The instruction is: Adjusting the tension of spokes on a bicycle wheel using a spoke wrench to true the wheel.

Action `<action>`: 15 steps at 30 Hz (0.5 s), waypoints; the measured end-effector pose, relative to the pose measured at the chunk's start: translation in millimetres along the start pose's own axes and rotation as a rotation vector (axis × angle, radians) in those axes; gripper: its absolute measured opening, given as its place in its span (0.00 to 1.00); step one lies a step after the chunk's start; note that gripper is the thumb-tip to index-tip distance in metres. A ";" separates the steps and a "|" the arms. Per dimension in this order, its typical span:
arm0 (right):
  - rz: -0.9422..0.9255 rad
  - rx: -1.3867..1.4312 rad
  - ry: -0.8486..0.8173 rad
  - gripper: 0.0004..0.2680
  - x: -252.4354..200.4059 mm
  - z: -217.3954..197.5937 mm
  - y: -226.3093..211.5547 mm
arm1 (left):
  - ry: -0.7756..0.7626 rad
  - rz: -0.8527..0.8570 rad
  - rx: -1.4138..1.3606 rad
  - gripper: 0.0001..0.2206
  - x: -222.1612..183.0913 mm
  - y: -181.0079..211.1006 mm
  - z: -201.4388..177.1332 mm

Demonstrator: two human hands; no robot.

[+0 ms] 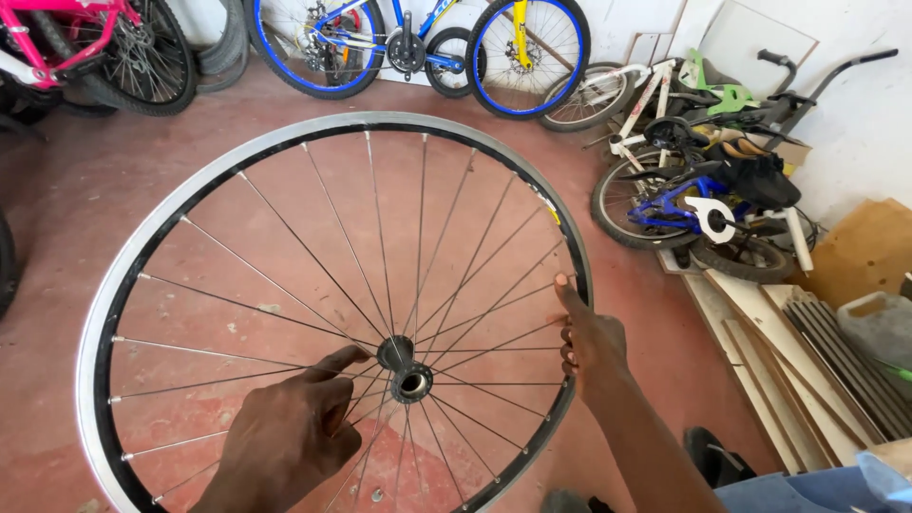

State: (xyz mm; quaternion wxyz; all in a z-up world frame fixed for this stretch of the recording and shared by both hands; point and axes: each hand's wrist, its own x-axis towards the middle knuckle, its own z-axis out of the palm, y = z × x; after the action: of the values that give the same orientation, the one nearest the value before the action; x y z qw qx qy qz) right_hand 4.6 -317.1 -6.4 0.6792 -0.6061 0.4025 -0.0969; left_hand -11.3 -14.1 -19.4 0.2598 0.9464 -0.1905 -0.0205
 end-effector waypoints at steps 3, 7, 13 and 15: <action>0.061 -0.071 0.098 0.17 2.6 -0.5 0.6 | -0.040 -0.001 -0.011 0.13 1.9 3.3 2.1; -0.028 -0.193 0.161 0.19 12.0 -3.0 9.1 | 0.048 0.040 -0.018 0.11 1.0 8.7 0.1; -0.744 -0.868 0.434 0.18 -0.5 -1.3 11.1 | -0.058 0.001 -0.054 0.12 2.2 7.7 -2.1; -1.163 -0.905 0.173 0.25 -19.6 0.9 0.9 | -0.097 -0.021 -0.023 0.10 0.9 5.3 -1.4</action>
State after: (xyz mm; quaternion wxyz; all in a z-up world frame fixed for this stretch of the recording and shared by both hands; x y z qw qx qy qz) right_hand -8.0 -304.2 1.2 0.1680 -0.9322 0.0692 -0.3130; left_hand -12.1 -18.0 -15.5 0.2609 0.9432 -0.1928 -0.0715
